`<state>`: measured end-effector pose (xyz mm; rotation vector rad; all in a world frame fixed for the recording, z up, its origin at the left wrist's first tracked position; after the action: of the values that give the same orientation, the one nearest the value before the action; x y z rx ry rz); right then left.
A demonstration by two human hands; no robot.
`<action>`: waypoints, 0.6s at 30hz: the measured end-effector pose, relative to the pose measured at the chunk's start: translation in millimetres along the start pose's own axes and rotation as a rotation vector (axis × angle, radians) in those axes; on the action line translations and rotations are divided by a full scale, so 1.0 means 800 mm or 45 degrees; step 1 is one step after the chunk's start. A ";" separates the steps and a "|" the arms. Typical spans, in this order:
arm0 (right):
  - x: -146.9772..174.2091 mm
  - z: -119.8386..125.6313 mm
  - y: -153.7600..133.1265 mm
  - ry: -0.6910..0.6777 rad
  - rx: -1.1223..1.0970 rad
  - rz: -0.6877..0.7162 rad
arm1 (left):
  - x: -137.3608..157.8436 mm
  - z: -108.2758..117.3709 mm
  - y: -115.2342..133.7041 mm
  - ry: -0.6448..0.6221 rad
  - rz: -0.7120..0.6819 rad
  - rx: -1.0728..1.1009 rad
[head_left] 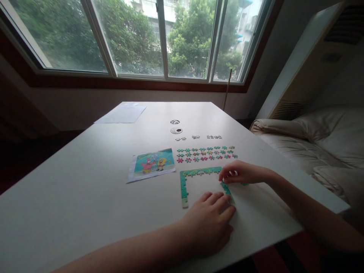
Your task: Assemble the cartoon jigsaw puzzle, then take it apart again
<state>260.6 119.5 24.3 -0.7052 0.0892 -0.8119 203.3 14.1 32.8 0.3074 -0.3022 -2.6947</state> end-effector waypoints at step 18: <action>-0.001 0.001 -0.009 0.056 0.137 0.060 | -0.001 0.001 0.001 -0.023 0.001 -0.012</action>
<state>255.8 117.1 28.9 -0.5815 0.1006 -0.7811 203.8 13.7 34.0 0.2807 -0.2952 -2.6989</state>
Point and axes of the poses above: each hand's wrist, its own x-axis away from the middle knuckle, its own z-axis out of the back of the hand, y = z × x, the point moved 10 cm from there along -x, towards the middle knuckle, and after that the axes turned 1 degree about -z, right-handed, at the moved point
